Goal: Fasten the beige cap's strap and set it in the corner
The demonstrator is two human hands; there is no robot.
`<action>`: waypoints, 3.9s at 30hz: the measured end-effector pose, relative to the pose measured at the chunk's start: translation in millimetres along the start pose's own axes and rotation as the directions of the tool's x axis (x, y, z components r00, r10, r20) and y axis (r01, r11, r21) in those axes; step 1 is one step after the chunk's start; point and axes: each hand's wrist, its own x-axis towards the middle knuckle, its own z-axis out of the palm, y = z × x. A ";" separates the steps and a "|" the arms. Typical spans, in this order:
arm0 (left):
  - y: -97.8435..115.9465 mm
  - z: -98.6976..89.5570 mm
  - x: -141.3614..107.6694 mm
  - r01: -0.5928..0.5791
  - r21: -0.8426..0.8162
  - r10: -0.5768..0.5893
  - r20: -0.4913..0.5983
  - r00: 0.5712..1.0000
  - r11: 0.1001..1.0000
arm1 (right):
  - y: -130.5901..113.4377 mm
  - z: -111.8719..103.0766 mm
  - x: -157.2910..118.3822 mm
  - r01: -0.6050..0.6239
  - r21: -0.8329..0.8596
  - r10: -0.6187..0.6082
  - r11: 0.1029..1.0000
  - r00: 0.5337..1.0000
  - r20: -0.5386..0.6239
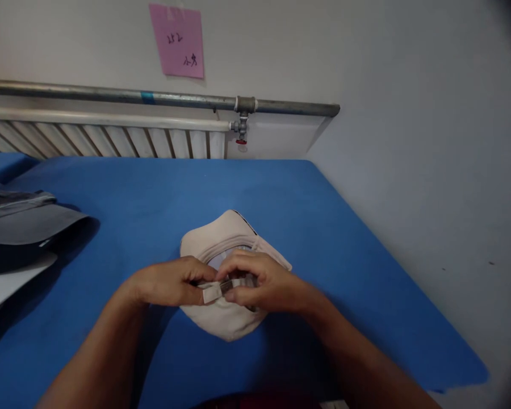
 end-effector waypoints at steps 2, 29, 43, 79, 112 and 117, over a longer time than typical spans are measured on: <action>0.6 0.8 2.3 -0.005 0.036 0.005 -0.021 1.000 0.999 | -0.7 5.0 0.0 0.102 -0.182 -0.106 0.978 0.994 -0.010; 3.1 1.0 7.9 -0.161 -0.618 -0.121 -0.389 0.913 0.769 | 1.7 6.5 -3.3 0.202 -0.381 -0.258 0.902 0.961 -0.102; 5.9 4.7 17.4 -0.230 -0.684 -0.210 -0.496 0.842 0.692 | 13.9 21.0 6.6 0.105 -0.286 -0.237 0.952 0.848 -0.475; 10.2 12.5 19.8 -0.207 -0.656 -0.266 -0.545 0.795 0.725 | 20.9 26.4 5.3 0.084 -0.502 -0.358 0.861 0.800 -0.481; 8.0 7.7 15.3 -0.268 -0.683 -0.240 -0.553 0.798 0.679 | 22.9 11.9 5.9 0.108 -0.024 -0.107 0.994 0.881 -0.461; 11.1 9.8 17.8 -0.293 -0.672 -0.230 -0.575 0.785 0.680 | 20.7 10.6 8.3 0.078 -0.025 -0.080 0.997 0.881 -0.467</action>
